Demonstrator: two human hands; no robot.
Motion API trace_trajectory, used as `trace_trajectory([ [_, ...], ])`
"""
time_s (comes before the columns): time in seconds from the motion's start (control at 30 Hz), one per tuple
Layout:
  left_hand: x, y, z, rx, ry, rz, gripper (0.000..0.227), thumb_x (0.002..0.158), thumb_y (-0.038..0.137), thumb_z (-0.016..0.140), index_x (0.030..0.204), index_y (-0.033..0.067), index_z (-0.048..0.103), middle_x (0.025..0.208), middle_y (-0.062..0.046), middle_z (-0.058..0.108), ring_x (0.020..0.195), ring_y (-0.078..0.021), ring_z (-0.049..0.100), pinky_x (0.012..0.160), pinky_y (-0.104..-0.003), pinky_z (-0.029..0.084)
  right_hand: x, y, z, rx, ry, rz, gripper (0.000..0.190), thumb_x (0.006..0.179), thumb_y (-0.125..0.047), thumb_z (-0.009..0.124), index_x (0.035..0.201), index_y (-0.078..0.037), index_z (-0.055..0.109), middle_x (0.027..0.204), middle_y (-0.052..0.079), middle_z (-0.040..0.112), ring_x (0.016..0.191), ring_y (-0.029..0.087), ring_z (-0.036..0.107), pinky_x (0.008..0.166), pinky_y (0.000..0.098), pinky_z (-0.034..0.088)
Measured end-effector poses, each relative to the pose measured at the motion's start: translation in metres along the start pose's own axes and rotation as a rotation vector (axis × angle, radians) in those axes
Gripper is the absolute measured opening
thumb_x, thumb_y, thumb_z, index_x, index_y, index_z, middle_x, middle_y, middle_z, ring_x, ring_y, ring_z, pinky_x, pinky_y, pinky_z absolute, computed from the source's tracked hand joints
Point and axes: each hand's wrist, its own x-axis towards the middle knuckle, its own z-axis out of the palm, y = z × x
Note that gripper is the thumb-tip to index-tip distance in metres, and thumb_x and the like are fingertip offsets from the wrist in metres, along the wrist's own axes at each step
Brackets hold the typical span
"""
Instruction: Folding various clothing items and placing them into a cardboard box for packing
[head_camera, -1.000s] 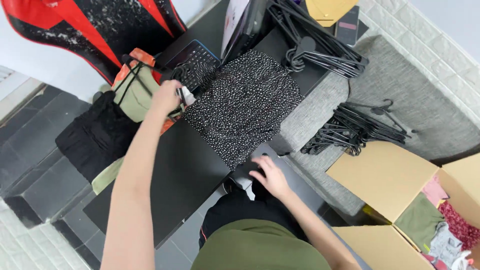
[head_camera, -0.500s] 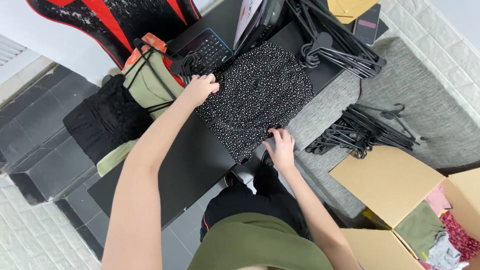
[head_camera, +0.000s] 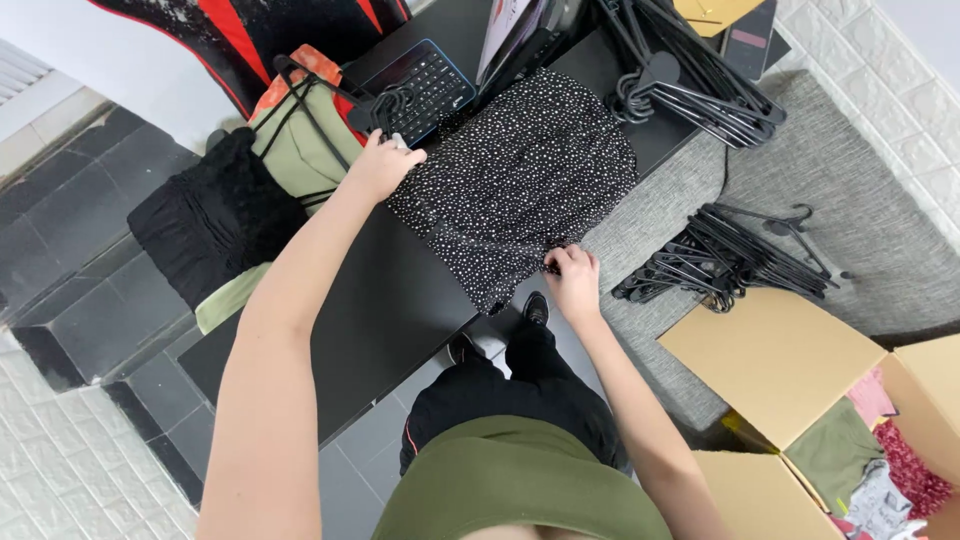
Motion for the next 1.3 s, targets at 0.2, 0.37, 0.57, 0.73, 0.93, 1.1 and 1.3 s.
trace_trajectory([
  [0.2, -0.016, -0.026, 0.021, 0.165, 0.367, 0.112, 0.009, 0.093, 0.033, 0.062, 0.093, 0.0307, 0.071, 0.107, 0.006, 0.068, 0.116, -0.0186, 0.057, 0.121, -0.061, 0.025, -0.007, -0.049, -0.083, 0.242, -0.083, -0.055, 0.027, 0.076, -0.002, 0.082, 0.093, -0.009, 0.062, 0.132, 0.012, 0.053, 0.125, 0.042, 0.061, 0.106, 0.0551, 0.051],
  [0.37, -0.062, -0.039, -0.047, 0.332, 0.057, 0.169, 0.040, 0.076, 0.053, 0.073, 0.107, 0.0292, 0.079, 0.120, 0.011, 0.070, 0.135, -0.0103, 0.051, 0.132, -0.054, 0.018, -0.022, -0.084, -0.135, 0.322, -0.182, -0.108, 0.023, 0.091, -0.009, 0.072, 0.109, -0.017, 0.061, 0.111, 0.009, 0.072, 0.113, 0.038, 0.069, 0.097, 0.0516, 0.055],
  [0.57, -0.132, -0.043, -0.094, 0.298, -0.037, 0.248, 0.038, 0.083, 0.049, 0.072, 0.114, 0.0267, 0.072, 0.121, 0.009, 0.072, 0.136, -0.0074, 0.055, 0.131, -0.045, 0.024, -0.037, -0.125, -0.173, 0.266, -0.068, -0.421, 0.023, 0.093, -0.010, 0.069, 0.110, -0.025, 0.073, 0.108, -0.002, 0.073, 0.117, 0.024, 0.068, 0.102, 0.0409, 0.054],
  [0.73, -0.166, -0.030, -0.086, 0.171, -0.241, 0.152, 0.032, 0.091, 0.033, 0.062, 0.119, 0.0182, 0.063, 0.114, -0.002, 0.074, 0.113, -0.0198, 0.071, 0.110, -0.045, 0.046, -0.063, -0.178, -0.115, 0.267, 0.002, -0.804, 0.015, 0.098, -0.018, 0.064, 0.110, -0.015, 0.072, 0.112, 0.008, 0.069, 0.117, 0.032, 0.065, 0.098, 0.0460, 0.054],
  [0.93, -0.135, -0.022, -0.036, -0.052, -0.117, -0.055, 0.032, 0.091, 0.018, 0.056, 0.122, 0.0178, 0.057, 0.125, -0.006, 0.065, 0.119, -0.0277, 0.067, 0.100, -0.050, 0.050, -0.080, -0.226, -0.022, 0.263, -0.065, -1.042, 0.013, 0.102, -0.015, 0.056, 0.102, -0.015, 0.068, 0.105, 0.005, 0.069, 0.109, 0.026, 0.067, 0.086, 0.0394, 0.057],
  [1.1, -0.092, 0.001, -0.049, -0.245, -0.015, -0.059, 0.051, 0.100, 0.003, 0.046, 0.150, 0.0138, 0.048, 0.146, -0.012, 0.057, 0.137, -0.0333, 0.057, 0.111, -0.053, 0.047, -0.089, -0.227, 0.003, 0.276, -0.132, -1.049, 0.017, 0.105, -0.014, 0.049, 0.097, -0.014, 0.065, 0.097, 0.004, 0.066, 0.098, 0.025, 0.066, 0.076, 0.0369, 0.054],
  [1.3, -0.063, -0.016, -0.010, -0.454, -0.192, -0.156, 0.050, 0.101, 0.008, 0.054, 0.147, 0.0245, 0.055, 0.137, -0.007, 0.069, 0.130, -0.0311, 0.064, 0.110, -0.048, 0.050, -0.086, -0.219, -0.018, 0.328, -0.212, -0.936, 0.017, 0.103, -0.011, 0.049, 0.102, -0.011, 0.066, 0.102, 0.007, 0.067, 0.101, 0.028, 0.066, 0.076, 0.0382, 0.054],
])
